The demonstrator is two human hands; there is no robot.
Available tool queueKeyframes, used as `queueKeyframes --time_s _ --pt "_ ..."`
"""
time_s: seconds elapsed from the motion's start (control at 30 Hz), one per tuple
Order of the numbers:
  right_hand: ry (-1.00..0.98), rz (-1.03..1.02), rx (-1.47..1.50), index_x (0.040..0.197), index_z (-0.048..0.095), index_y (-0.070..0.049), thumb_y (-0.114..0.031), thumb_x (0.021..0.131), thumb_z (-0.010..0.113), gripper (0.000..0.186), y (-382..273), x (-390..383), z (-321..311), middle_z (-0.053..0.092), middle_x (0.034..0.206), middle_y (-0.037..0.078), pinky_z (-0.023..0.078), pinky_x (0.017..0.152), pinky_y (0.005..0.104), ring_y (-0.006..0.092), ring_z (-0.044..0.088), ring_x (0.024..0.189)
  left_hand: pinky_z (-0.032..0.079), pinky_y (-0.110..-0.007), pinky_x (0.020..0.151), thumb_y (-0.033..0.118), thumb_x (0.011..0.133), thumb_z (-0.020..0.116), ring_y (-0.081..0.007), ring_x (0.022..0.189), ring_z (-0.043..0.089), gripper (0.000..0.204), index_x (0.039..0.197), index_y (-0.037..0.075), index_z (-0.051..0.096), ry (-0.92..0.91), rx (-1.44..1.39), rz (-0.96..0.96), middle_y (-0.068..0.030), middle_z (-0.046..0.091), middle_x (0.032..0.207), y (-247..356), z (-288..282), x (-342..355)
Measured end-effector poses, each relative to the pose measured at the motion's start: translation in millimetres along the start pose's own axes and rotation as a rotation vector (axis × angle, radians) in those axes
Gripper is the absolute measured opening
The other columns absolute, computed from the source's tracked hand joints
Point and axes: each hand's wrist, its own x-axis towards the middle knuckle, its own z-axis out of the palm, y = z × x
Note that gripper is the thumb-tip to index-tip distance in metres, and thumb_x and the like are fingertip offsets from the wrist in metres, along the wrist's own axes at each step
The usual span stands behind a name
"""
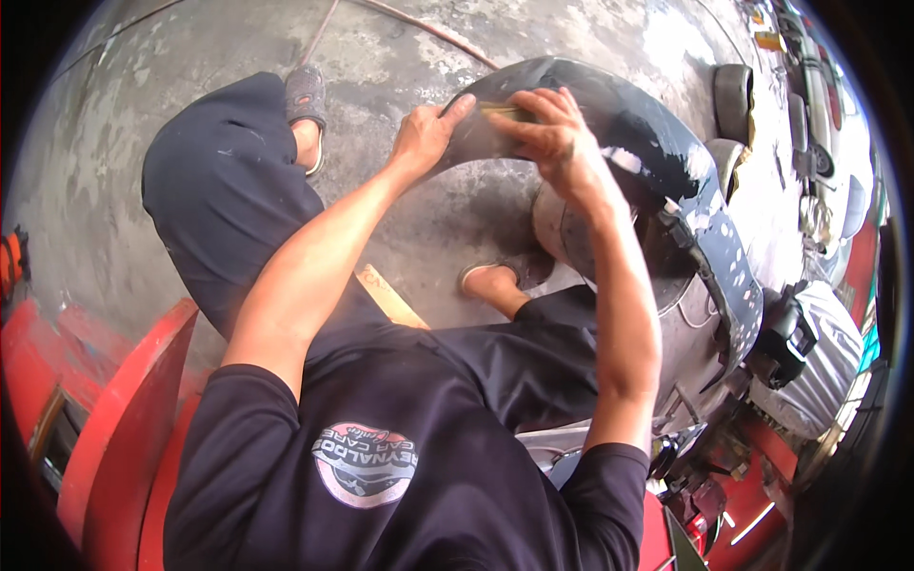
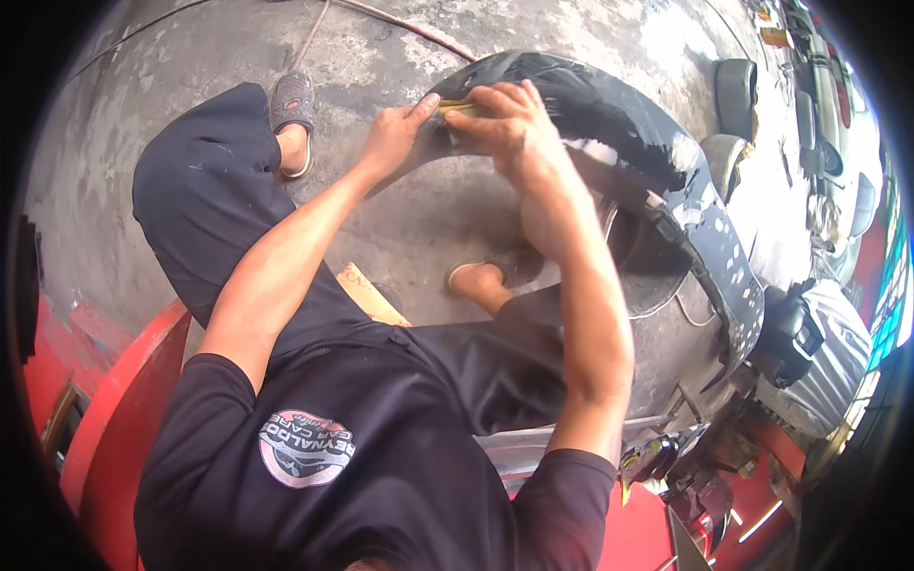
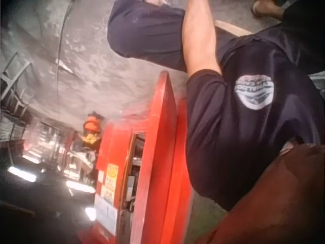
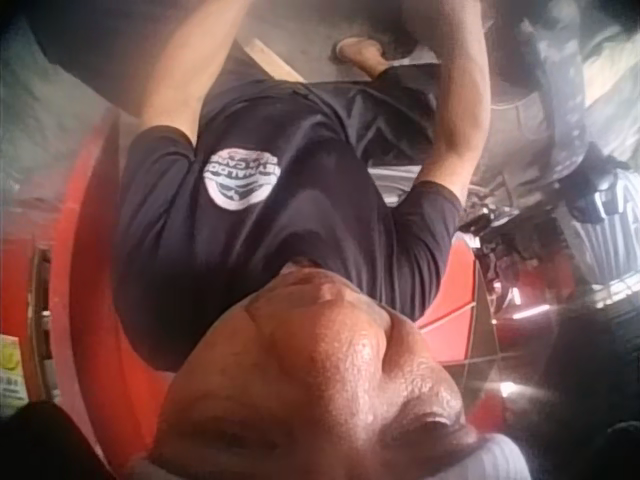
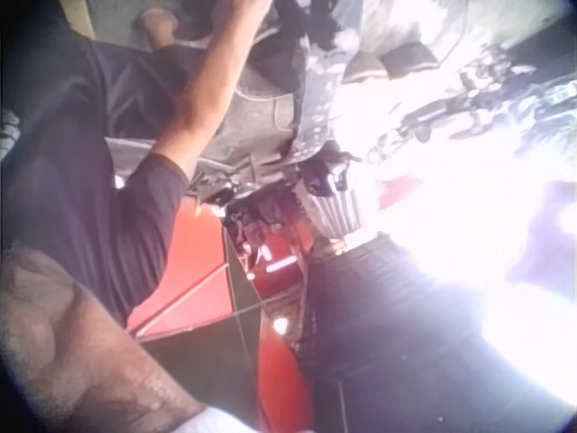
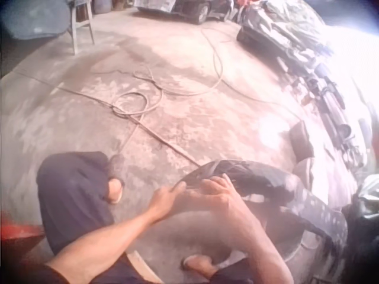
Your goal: The person sands a black car bumper with a sanding block, repeatedly dipping the block into a bucket of water. The person works on different sections of the bumper, occasionally lifting and repositioning it.
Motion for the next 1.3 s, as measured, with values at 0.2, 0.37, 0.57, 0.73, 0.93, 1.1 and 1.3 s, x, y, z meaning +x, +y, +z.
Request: queueKeyframes --time_s 0.2,0.37,0.57,0.73,0.93,1.1,1.3 --pt "0.132 0.147 -0.038 0.124 0.086 -0.019 0.003 0.072 0.084 0.056 29 -28 -37 0.073 0.134 0.012 0.047 0.111 0.0498 0.0317 0.066 0.127 0.049 -0.043 0.071 0.072 0.105 0.059 -0.0176 0.072 0.058 0.084 0.091 -0.010 0.074 0.015 0.151 -0.024 -0.0144 0.060 0.067 7 -3 -1" --pt "0.047 0.034 -0.063 0.129 0.084 -0.025 0.000 0.076 0.083 0.059 -12 -5 2 0.069 0.144 0.007 0.033 0.130 0.0573 0.0325 0.061 0.139 0.053 -0.047 0.076 0.076 0.101 0.061 -0.0278 0.076 0.067 0.085 0.087 -0.007 0.075 -0.027 0.018 -0.075 -0.0202 0.068 0.074 7 -3 -2" --pt "0.143 0.116 -0.099 0.130 0.083 -0.023 0.001 0.078 0.085 0.058 27 -34 -30 0.073 0.135 0.010 0.040 0.121 0.0579 0.0319 0.065 0.132 0.054 -0.049 0.077 0.077 0.099 0.063 -0.0318 0.077 0.070 0.085 0.088 -0.006 0.076 -0.025 0.100 -0.073 -0.0222 0.073 0.077 7 -6 -1" --pt "0.068 0.024 -0.017 0.133 0.081 -0.022 0.001 0.081 0.082 0.057 -11 -9 1 0.070 0.140 0.012 0.038 0.127 0.0585 0.0343 0.063 0.134 0.054 -0.050 0.078 0.076 0.099 0.063 -0.0327 0.077 0.071 0.084 0.086 -0.006 0.076 -0.004 0.018 -0.020 -0.0228 0.072 0.076 2 -2 -6" --pt "0.140 0.101 -0.076 0.134 0.081 -0.021 0.003 0.079 0.083 0.060 23 -32 -17 0.071 0.140 0.014 0.041 0.122 0.0540 0.0370 0.064 0.133 0.053 -0.047 0.076 0.074 0.102 0.062 -0.0283 0.077 0.069 0.083 0.090 -0.007 0.077 0.000 0.114 -0.054 -0.0199 0.070 0.074 7 -2 2" --pt "0.088 0.085 0.010 0.129 0.084 -0.024 -0.001 0.078 0.078 0.056 -12 -11 -2 0.072 0.138 0.010 0.031 0.131 0.0573 0.0330 0.060 0.138 0.050 -0.045 0.070 0.071 0.105 0.061 -0.0200 0.070 0.059 0.084 0.085 -0.009 0.073 0.014 0.007 0.006 -0.0157 0.062 0.066 10 -1 -7" --pt "0.178 0.183 0.009 0.133 0.082 -0.023 0.004 0.080 0.082 0.059 11 -33 -13 0.071 0.139 0.014 0.037 0.126 0.0596 0.0355 0.064 0.133 0.055 -0.050 0.082 0.079 0.098 0.062 -0.0352 0.085 0.076 0.088 0.090 -0.007 0.077 -0.037 0.147 -0.075 -0.0266 0.075 0.083 0 -3 5"
